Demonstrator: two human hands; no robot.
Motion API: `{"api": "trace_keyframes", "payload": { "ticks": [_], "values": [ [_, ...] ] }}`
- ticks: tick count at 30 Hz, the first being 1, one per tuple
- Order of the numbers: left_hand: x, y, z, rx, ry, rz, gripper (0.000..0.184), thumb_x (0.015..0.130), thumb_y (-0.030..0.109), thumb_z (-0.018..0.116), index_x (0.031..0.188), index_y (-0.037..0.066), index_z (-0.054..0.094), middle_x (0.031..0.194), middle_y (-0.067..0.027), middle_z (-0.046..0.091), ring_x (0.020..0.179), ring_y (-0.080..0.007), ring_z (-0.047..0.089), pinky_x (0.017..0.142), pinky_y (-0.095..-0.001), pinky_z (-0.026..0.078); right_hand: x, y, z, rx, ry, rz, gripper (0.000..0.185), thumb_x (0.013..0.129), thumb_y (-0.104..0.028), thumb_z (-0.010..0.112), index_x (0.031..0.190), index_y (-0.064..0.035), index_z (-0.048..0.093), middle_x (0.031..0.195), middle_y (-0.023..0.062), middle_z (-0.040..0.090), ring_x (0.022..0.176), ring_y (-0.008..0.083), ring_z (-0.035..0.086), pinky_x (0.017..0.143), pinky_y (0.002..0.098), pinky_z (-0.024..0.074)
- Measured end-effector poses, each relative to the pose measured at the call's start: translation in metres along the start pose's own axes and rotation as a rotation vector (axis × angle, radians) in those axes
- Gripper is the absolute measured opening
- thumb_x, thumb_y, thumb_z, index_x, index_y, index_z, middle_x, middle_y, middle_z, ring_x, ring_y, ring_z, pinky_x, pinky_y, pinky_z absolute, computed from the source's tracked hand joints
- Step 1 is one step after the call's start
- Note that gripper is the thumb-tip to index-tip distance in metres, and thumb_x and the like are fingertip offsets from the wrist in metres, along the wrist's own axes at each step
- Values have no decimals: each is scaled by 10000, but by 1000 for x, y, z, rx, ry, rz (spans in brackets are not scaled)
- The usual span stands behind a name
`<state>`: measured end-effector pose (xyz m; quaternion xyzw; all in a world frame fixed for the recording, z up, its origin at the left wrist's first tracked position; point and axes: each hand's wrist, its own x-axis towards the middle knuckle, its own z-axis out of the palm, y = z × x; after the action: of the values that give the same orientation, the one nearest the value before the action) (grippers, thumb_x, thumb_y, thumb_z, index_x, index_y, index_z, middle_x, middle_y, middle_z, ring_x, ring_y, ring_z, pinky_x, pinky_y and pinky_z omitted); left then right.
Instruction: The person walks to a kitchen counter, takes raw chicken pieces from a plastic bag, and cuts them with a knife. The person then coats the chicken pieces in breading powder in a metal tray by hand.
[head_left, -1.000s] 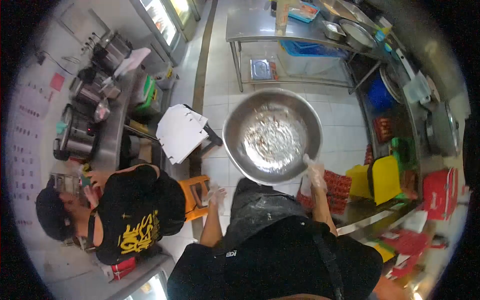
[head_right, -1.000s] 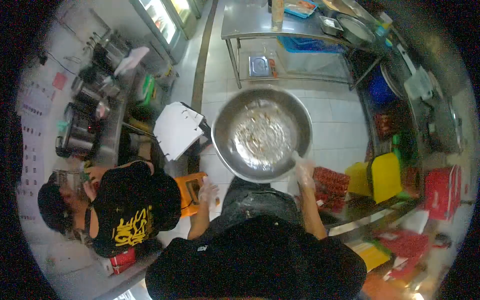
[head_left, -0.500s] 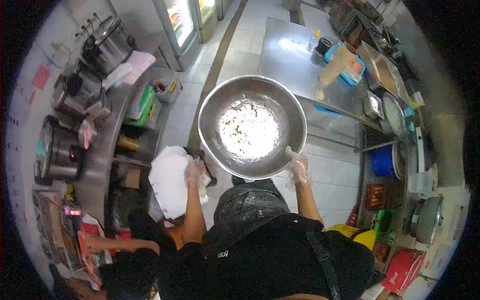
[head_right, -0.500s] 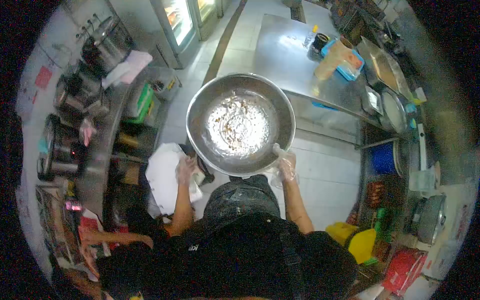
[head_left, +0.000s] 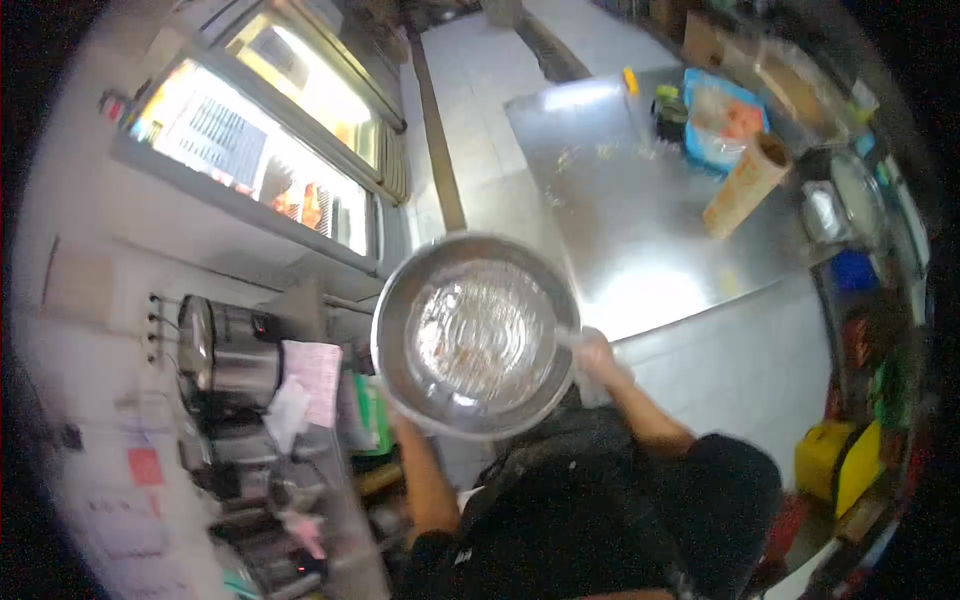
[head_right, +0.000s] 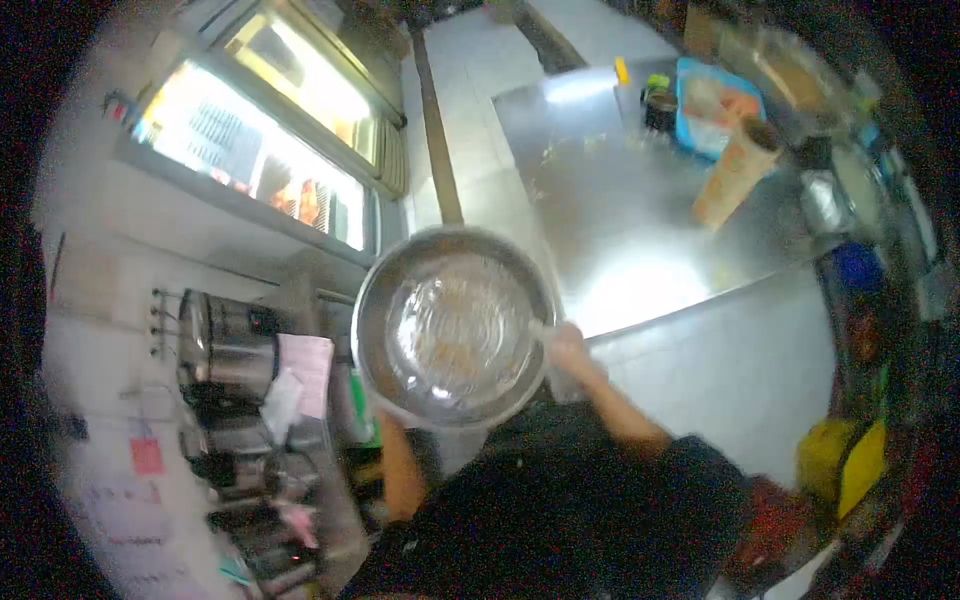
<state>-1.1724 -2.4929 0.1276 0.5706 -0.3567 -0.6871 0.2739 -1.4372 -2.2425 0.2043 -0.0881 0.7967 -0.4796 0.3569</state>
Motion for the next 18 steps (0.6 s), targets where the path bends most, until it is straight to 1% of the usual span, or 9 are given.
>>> {"api": "trace_keyframes", "payload": {
  "ticks": [2, 3, 6, 7, 10, 12, 14, 15, 18],
  "values": [
    [27, 2, -10, 46, 38, -79, 664, 895, 557, 315, 1298, 33, 380, 1261, -162, 413, 1135, -290, 411, 971, -406, 315, 32, -51, 0, 217, -120, 51, 405, 787, -369, 641, 812, 35, 646, 656, 92, 585, 590, 194, 549, 549, 307, 452],
    [37, -3, -22, 45, 55, -127, 660, 895, 556, 319, 1294, 35, 384, 1254, -162, 416, 1129, -288, 414, 964, -405, 320, 52, -69, 3, 84, -33, 17, 405, 765, -396, 674, 699, 0, 623, 545, 35, 488, 493, 138, 469, 450, 297, 381],
    [64, -5, -37, 68, 123, -272, 648, 893, 554, 330, 1282, 40, 399, 1234, -159, 425, 1110, -282, 423, 944, -404, 336, 110, -78, 26, 153, 97, -64, 409, 740, -420, 699, 615, -51, 575, 526, 6, 444, 488, 97, 440, 426, 276, 337],
    [78, -4, -40, 71, 138, -315, 644, 892, 553, 334, 1278, 42, 403, 1227, -159, 428, 1104, -280, 426, 937, -403, 342, 123, -83, 31, 217, 90, -10, 552, 716, -528, 651, 530, -14, 574, 463, 62, 494, 465, 184, 502, 462, 345, 403],
    [138, 14, -33, 118, 138, -410, 633, 890, 551, 346, 1266, 47, 417, 1206, -157, 437, 1085, -274, 435, 916, -402, 358, 176, -121, 40, 235, 125, 52, 526, 723, -503, 665, 553, -13, 578, 486, 56, 508, 448, 170, 495, 432, 339, 393],
    [185, 32, -23, 137, 112, -440, 625, 888, 550, 354, 1258, 51, 427, 1192, -155, 443, 1072, -271, 441, 903, -401, 368, 210, -146, 52, 225, 168, 51, 529, 730, -526, 648, 645, -6, 613, 537, 58, 536, 476, 162, 508, 460, 332, 403],
    [242, 58, -11, 160, 69, -444, 618, 887, 548, 361, 1250, 54, 436, 1178, -154, 449, 1059, -267, 447, 889, -400, 379, 239, -185, 72, 475, 185, 173, 353, 703, -362, 726, 653, -78, 523, 589, -18, 445, 501, 99, 438, 432, 248, 339],
    [269, 71, -2, 159, 53, -452, 614, 886, 547, 365, 1246, 56, 441, 1172, -153, 452, 1053, -265, 450, 882, -399, 385, 288, -157, 84, 130, 170, -35, 224, 731, -265, 683, 720, -66, 582, 646, -2, 481, 551, 111, 470, 469, 263, 383],
    [338, 135, 45, 207, 11, -427, 602, 884, 545, 377, 1234, 61, 455, 1151, -151, 461, 1034, -259, 459, 861, -398, 401, 351, -178, 102, 223, 239, -7, 132, 766, -190, 618, 804, -66, 636, 679, 0, 511, 558, 121, 486, 498, 270, 413]
  ]
}}
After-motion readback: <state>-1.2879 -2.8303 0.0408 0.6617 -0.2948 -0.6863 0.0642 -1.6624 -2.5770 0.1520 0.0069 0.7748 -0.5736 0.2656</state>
